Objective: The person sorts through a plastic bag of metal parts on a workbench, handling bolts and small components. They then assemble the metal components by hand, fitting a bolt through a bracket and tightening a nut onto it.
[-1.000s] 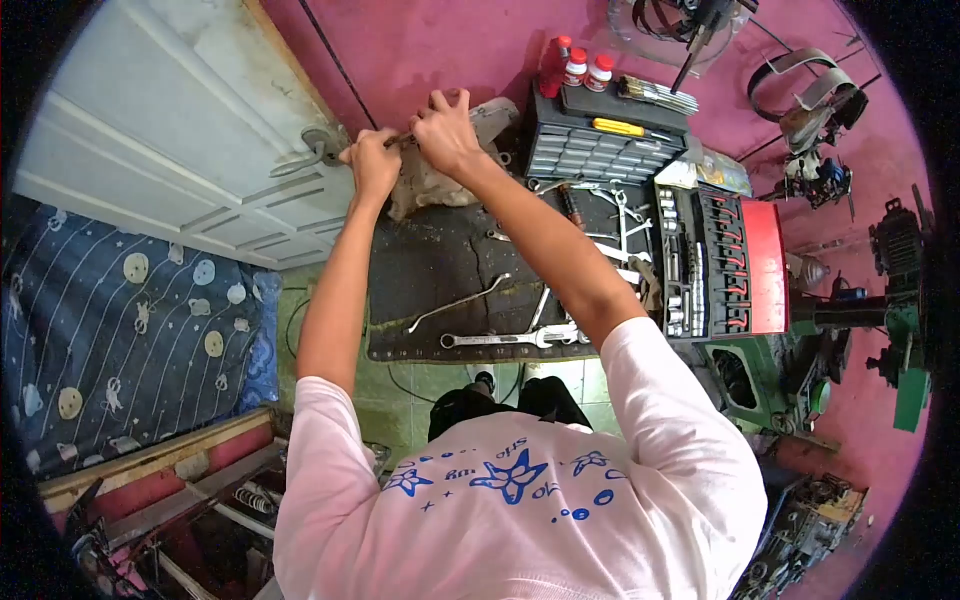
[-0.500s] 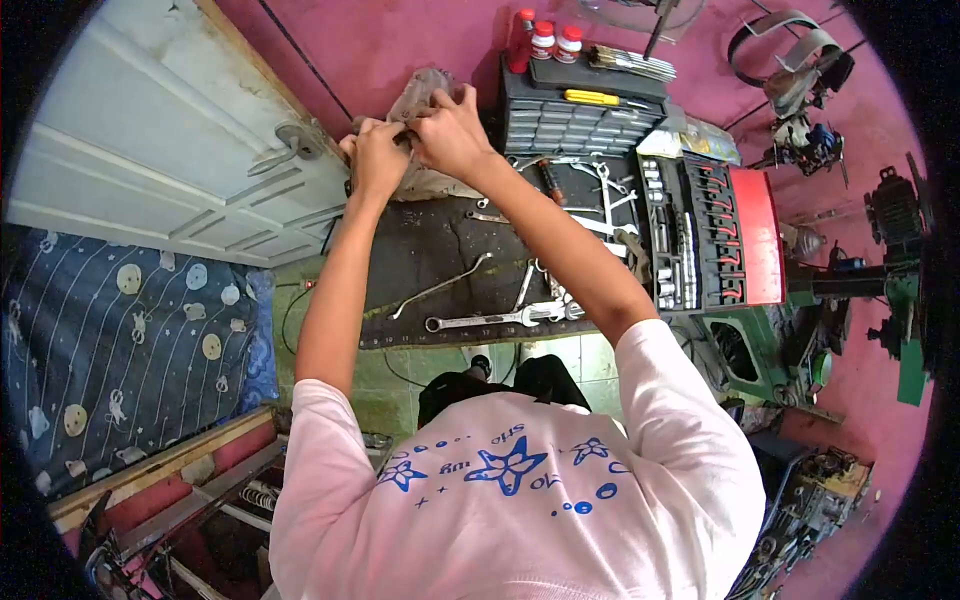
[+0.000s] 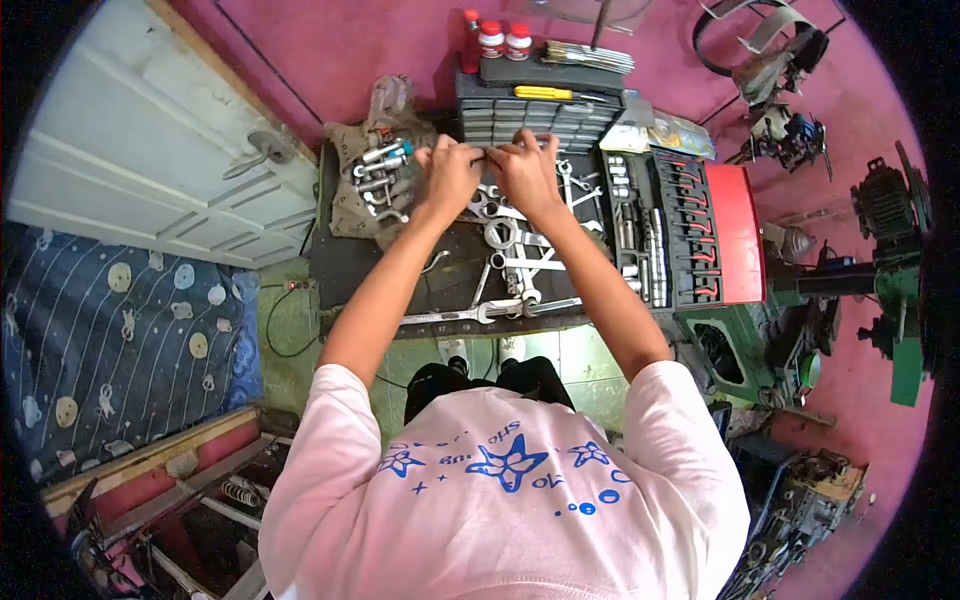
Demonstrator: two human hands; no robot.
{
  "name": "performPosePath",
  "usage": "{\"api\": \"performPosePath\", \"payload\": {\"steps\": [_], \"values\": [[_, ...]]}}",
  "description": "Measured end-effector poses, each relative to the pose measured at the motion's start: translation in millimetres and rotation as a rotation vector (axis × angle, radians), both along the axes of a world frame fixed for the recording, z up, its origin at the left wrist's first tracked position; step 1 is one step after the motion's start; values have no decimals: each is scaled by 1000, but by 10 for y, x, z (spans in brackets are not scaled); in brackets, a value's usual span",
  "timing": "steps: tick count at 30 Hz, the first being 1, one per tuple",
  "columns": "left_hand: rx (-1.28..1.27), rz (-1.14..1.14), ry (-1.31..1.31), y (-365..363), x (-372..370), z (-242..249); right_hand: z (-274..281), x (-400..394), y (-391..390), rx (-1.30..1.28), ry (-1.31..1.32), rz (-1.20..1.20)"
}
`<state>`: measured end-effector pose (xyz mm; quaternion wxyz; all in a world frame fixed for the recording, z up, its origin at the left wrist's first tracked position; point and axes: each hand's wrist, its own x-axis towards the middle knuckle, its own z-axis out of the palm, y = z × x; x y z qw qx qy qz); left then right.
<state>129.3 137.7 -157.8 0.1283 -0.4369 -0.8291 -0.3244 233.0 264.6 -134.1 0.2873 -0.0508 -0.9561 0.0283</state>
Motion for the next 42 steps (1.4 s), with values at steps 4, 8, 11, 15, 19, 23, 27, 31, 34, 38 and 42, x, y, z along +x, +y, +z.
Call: {"api": "performPosePath", "payload": {"steps": [4,8,11,15,19,23,27,31,34,38,42], "values": [[-131,-52,-52,457,293,-159,-175,346,324,28,-60,-126],[-142,-141,-70,951,561,-383,-442,655,718,-42,-69,-188],[-202,-176,19,1291,706,-598,-617,877,1010,-49,-201,-264],[-152,-214,-55,1621,802,-799,-962,1025,1387,-61,-245,-343],[-157,-191,-49,1868,784,-989,-1141,960,1677,-9,-294,-340],[-238,-204,-21,1962,769,-1089,-1153,836,1791,62,-418,-298],[-248,-188,22,1975,766,-1101,-1209,766,1885,31,-464,-248],[-282,-182,10,1977,765,-1065,-1222,754,1917,-6,-427,-197],[-289,-169,-21,1972,779,-1046,-1190,782,1900,12,-386,-182],[-167,-156,-55,1934,799,-1091,-1094,818,1879,126,-302,-185],[-103,-114,-121,1920,850,-968,-909,838,1910,144,-251,-184]]}}
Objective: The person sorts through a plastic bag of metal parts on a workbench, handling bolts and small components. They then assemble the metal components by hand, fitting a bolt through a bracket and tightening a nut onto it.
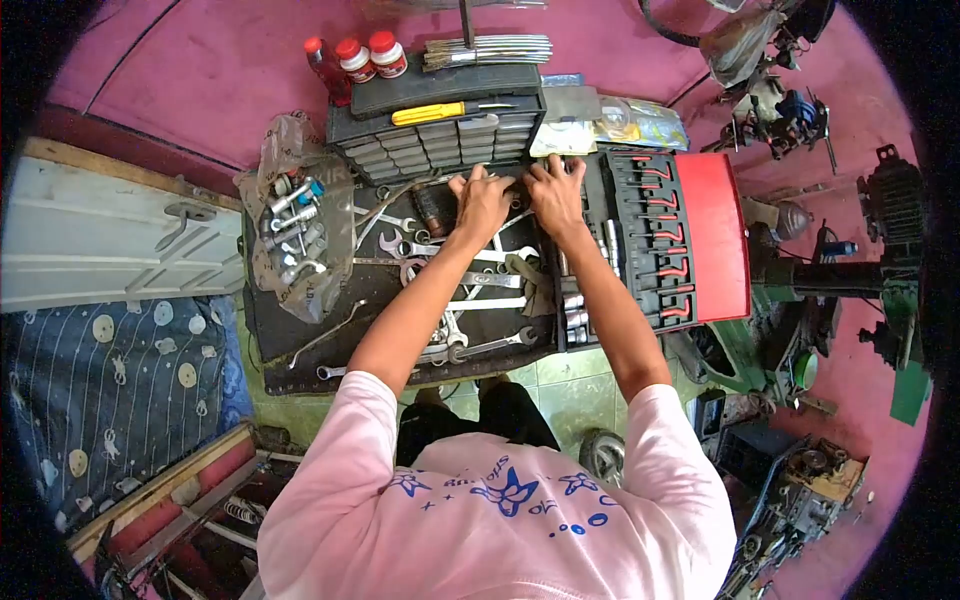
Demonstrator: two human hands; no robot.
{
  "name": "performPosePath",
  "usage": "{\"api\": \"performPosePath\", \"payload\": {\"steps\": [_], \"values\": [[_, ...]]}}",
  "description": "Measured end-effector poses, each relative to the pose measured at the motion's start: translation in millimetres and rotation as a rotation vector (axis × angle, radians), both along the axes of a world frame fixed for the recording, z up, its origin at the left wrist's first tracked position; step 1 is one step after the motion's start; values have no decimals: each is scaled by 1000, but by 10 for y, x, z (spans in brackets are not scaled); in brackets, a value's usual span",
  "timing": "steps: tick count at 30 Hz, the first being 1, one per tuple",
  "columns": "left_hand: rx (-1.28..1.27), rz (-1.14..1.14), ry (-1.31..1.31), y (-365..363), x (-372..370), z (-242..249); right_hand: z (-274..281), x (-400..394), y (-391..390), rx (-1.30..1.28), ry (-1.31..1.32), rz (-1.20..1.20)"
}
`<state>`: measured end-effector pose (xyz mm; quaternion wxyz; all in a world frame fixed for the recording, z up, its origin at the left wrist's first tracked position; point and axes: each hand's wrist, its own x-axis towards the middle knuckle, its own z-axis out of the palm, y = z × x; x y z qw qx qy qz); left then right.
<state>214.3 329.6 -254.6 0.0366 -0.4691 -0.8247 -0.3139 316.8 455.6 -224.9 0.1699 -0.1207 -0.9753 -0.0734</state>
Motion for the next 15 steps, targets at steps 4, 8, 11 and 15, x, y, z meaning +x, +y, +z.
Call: {"api": "performPosePath", "payload": {"steps": [4,8,11,15], "values": [[38,13,11,27,-29,43,270,98,63,82,28,-39],[134,-38,42,60,-57,146,545,196,73,74,32,-69],[175,-73,42,1,-51,339,654,246,41,83,84,-64],[184,-128,132,-247,-95,516,696,220,-138,105,98,-24]]}}
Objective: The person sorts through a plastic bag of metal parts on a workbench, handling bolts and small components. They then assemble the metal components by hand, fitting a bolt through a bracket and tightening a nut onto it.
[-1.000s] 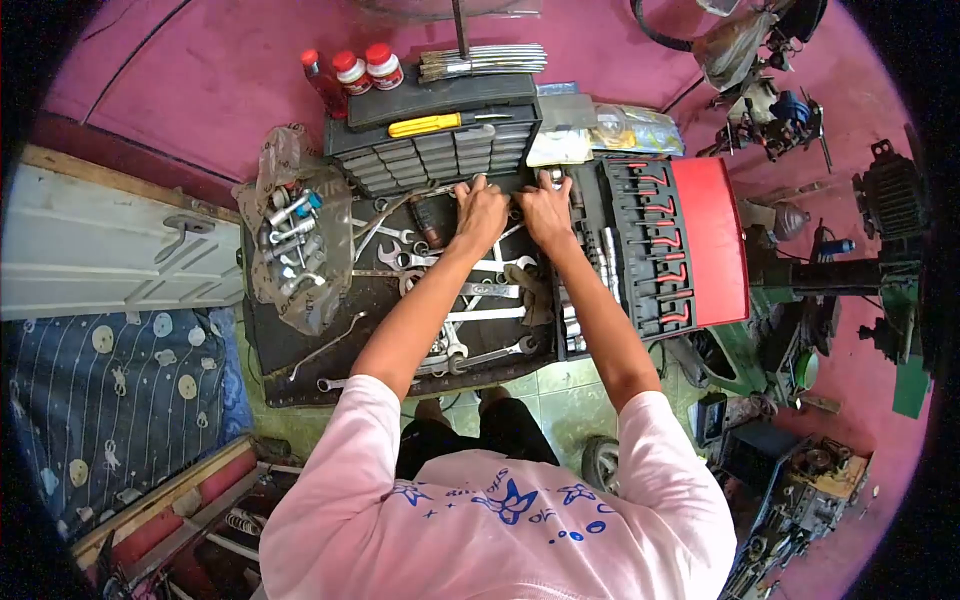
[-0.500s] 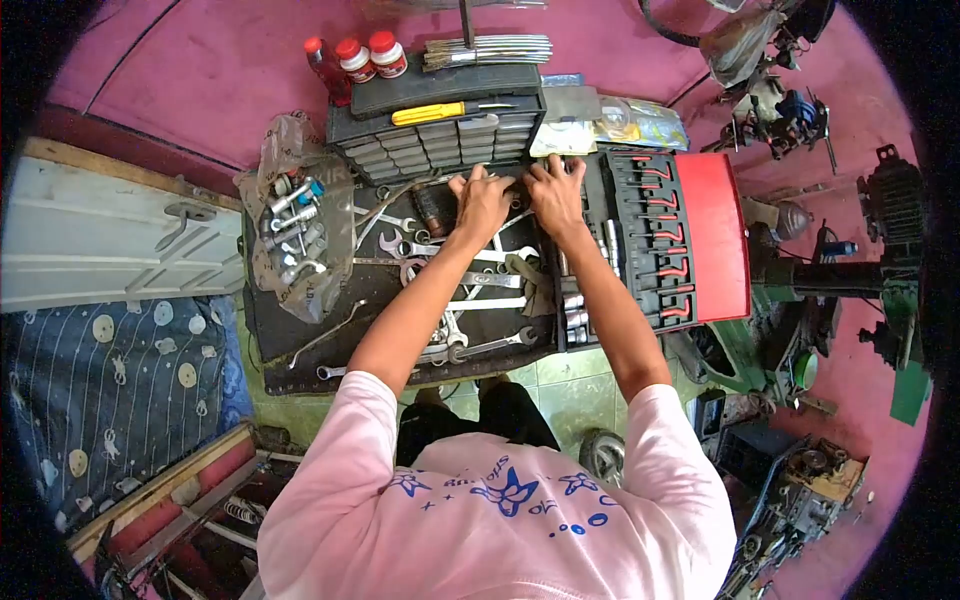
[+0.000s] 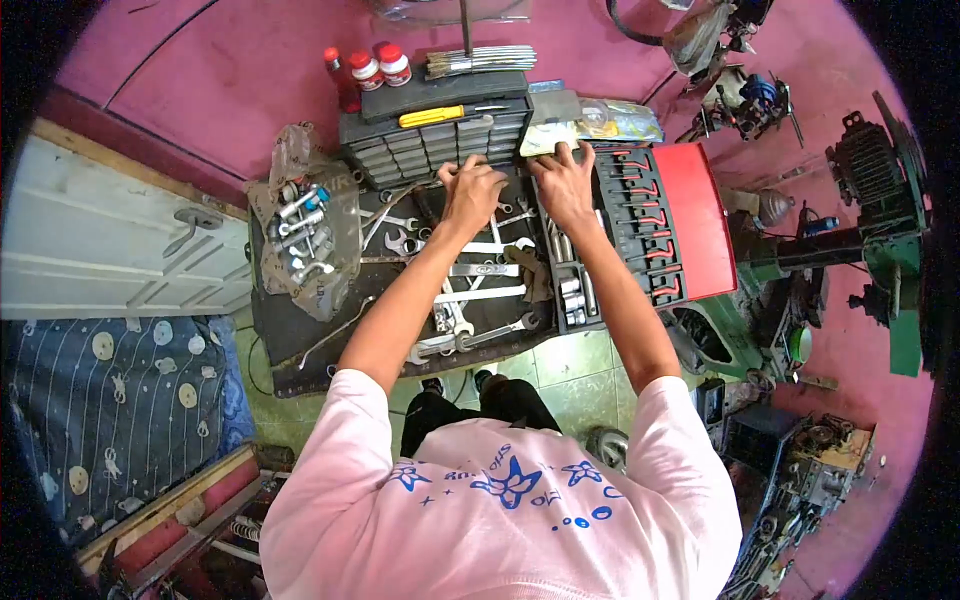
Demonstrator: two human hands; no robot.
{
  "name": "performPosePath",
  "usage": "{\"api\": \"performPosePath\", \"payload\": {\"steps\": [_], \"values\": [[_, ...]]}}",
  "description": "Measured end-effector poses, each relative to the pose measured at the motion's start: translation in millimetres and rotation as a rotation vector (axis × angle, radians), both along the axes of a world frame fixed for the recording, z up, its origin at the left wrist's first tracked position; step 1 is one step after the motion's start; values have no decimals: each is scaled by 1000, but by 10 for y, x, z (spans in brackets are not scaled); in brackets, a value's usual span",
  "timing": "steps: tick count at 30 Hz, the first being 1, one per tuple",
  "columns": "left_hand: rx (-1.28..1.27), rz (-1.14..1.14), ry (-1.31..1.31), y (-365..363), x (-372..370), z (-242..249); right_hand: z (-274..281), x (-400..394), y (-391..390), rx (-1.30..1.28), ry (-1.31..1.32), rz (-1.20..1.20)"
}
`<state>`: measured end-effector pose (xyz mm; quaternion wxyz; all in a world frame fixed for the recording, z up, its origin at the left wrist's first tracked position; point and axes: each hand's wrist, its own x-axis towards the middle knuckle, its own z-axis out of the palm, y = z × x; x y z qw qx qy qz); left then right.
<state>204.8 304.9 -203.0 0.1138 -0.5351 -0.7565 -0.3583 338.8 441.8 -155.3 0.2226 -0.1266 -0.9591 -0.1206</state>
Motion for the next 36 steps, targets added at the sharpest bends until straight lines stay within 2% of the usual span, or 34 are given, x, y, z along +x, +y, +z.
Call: {"api": "performPosePath", "payload": {"steps": [2,4,8,13,18,20,22,24,30,32,34,36], "values": [[-60,-2,33,-185,-74,48,-45,-64,-149,-8,4,38],[-92,-1,38,-416,-160,90,-17,-143,-372,-18,-146,16],[-157,38,60,-1027,-344,128,-182,-438,-763,-67,-37,203],[-335,187,72,-1775,-636,76,-273,-875,-1419,-95,-112,351],[-410,297,78,-2370,-934,-46,-373,-1362,-1920,-98,-204,450],[-437,330,69,-2545,-1040,-119,-411,-1543,-2063,-28,-247,487],[-451,358,29,-2688,-1138,-147,-470,-1708,-2189,-23,-289,497],[-402,373,-16,-2786,-1233,-218,-557,-1874,-2291,-27,-184,578],[-447,425,35,-3020,-1490,-367,-823,-2283,-2587,4,-252,562],[-429,434,39,-3076,-1556,-402,-842,-2351,-2640,21,-155,611],[-485,494,82,-3097,-1616,-417,-843,-2415,-2663,36,-266,607],[-501,498,88,-3111,-1672,-388,-757,-2453,-2665,80,-142,677]]}}
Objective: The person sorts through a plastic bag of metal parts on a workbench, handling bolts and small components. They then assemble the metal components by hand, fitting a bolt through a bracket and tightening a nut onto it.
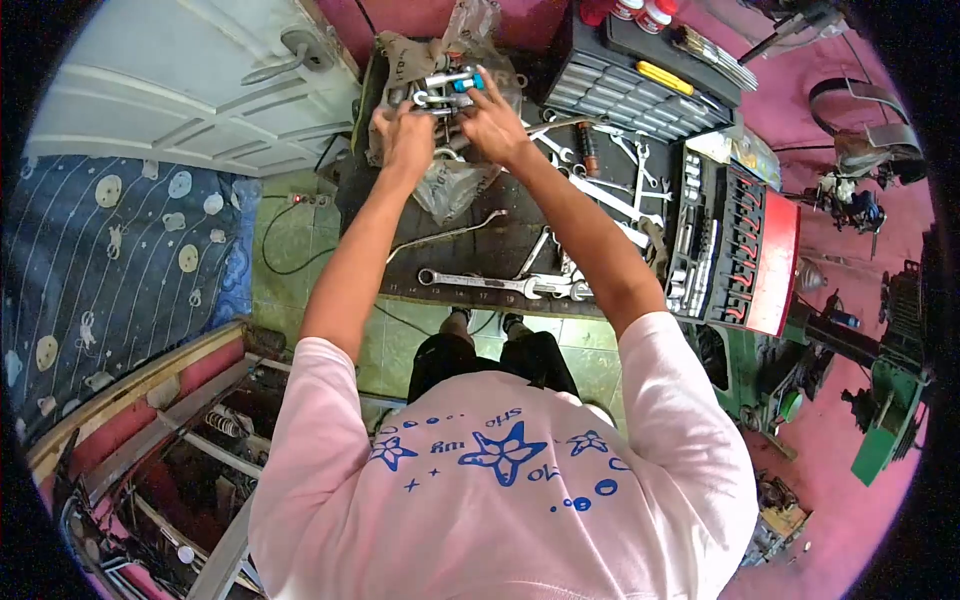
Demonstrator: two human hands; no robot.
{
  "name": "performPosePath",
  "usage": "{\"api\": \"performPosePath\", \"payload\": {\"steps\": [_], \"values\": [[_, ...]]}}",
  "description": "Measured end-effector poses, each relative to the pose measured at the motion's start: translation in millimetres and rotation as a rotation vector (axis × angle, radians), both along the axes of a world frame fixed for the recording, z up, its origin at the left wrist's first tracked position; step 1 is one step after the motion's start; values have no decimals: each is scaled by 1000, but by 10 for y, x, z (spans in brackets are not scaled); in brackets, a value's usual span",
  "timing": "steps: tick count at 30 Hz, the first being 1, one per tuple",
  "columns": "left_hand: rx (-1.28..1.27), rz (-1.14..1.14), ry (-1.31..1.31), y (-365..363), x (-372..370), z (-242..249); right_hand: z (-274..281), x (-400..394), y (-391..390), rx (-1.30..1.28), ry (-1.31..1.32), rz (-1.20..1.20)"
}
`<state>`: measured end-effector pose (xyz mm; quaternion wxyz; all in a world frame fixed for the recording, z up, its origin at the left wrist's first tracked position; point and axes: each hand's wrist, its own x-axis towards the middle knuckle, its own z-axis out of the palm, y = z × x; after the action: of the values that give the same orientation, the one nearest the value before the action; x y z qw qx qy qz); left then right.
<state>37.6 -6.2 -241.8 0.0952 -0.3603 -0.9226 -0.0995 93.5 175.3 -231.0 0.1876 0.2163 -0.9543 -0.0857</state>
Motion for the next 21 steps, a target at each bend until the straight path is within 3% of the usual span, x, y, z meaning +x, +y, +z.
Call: {"api": "performPosePath", "payload": {"steps": [1,4,6,9,21], "values": [[58,9,7,-8,-7,28,78,3,-21,90,-82,-39],[120,11,35,-6,7,115,232,-14,-114,29,-58,-31],[32,145,-114,14,52,170,259,34,-150,26,-64,-60],[137,92,-55,102,279,219,270,176,-148,-164,25,-97],[359,-68,-279,689,1762,431,488,1964,523,-431,57,-230]]}}
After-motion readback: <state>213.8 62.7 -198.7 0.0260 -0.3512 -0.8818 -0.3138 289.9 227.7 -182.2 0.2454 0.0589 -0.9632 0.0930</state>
